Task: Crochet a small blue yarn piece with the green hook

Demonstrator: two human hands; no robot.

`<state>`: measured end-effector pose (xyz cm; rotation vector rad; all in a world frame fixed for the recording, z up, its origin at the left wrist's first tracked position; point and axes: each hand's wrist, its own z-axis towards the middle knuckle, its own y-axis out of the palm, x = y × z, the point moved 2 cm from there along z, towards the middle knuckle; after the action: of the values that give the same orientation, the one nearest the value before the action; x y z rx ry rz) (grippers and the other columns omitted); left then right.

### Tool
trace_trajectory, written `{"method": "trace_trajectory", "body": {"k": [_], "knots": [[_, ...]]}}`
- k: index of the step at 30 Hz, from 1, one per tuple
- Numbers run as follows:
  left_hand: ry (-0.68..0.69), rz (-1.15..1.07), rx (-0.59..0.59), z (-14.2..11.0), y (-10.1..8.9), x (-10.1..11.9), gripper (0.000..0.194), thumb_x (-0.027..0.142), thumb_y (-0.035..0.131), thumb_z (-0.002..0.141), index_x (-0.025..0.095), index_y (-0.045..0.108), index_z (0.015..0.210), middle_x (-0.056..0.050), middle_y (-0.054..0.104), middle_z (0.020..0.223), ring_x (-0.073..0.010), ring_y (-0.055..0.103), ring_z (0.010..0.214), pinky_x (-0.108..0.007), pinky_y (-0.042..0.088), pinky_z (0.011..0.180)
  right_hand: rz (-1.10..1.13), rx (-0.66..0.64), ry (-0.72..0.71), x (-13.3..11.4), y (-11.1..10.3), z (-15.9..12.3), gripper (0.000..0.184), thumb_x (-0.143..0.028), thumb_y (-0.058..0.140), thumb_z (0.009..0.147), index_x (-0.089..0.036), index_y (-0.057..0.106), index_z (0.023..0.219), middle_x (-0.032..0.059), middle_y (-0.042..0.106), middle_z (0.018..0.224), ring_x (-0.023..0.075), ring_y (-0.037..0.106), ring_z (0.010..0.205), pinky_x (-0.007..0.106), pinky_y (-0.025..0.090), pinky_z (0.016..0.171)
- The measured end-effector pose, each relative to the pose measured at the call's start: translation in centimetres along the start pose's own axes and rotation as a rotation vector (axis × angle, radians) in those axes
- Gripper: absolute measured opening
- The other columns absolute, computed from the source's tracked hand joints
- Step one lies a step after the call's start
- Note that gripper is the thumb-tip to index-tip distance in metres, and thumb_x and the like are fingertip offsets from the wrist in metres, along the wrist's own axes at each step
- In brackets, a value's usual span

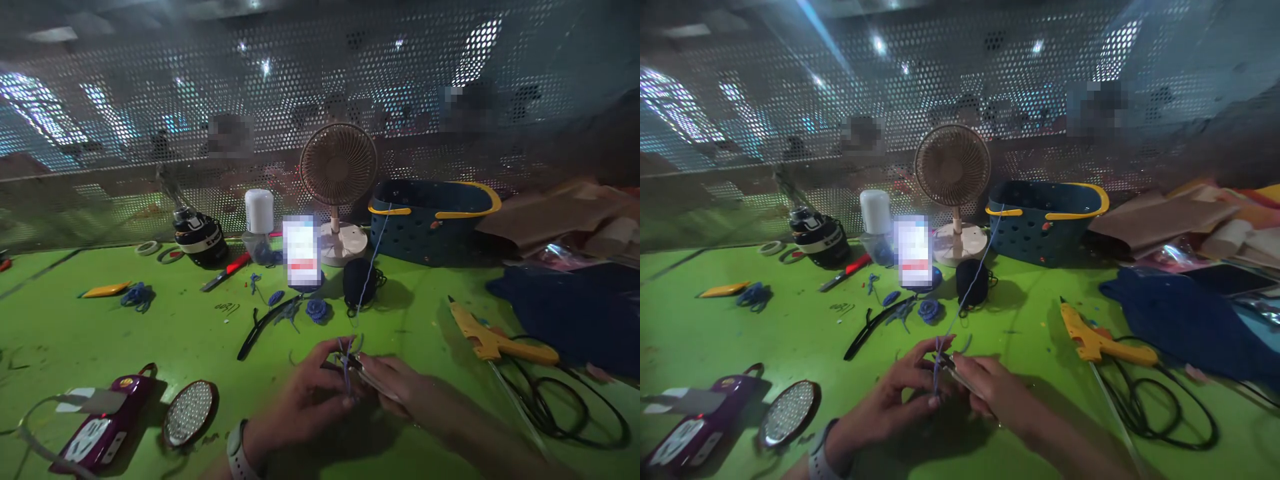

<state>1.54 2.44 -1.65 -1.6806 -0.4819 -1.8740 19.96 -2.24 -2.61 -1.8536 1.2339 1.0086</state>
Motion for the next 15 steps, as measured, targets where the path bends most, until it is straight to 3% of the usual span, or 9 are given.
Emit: {"method": "trace_trajectory", "body": {"k": [3,9,15], "knots": [[-0.006,0.003,-0.004,-0.05,0.13,-0.25,0.017,0.024,0.069,0.086,0.027,0.078,0.100,-0.010,0.053,0.140,-0.0283,0.056,0.121,-0.047,0.037,0.107,0.072,-0.001,0.013,0.24,0.18,0.41,0.061,-0.079,0.038,0.083,-0.021,0.048,0.070,-0.0088,0.033,0.050,0.0087,0.025,0.046,0.024,0.019,0.046],[-0.026,-0.027,-0.042,0.05,0.44,-0.44,0.012,0.024,0.070,0.084,0.023,0.079,0.091,-0.012,0.054,0.138,-0.0310,0.048,0.131,-0.050,0.035,0.110,0.158,-0.020,-0.097,0.69,0.35,1.10,0.060,-0.079,0.048,0.079,-0.020,0.048,0.071,-0.0093,0.031,0.055,0.0081,0.025,0.048,0.025,0.016,0.047],[-0.024,0.013,-0.045,0.03,0.19,-0.48,0.010,0.022,0.072,0.082,0.022,0.079,0.089,-0.012,0.065,0.125,-0.0319,0.043,0.136,-0.049,0.036,0.109,0.089,0.047,-0.204,-0.21,0.22,0.71,0.057,-0.074,0.051,0.082,-0.020,0.046,0.066,-0.0060,0.036,0.062,0.0106,0.033,0.058,0.025,0.026,0.054]]}}
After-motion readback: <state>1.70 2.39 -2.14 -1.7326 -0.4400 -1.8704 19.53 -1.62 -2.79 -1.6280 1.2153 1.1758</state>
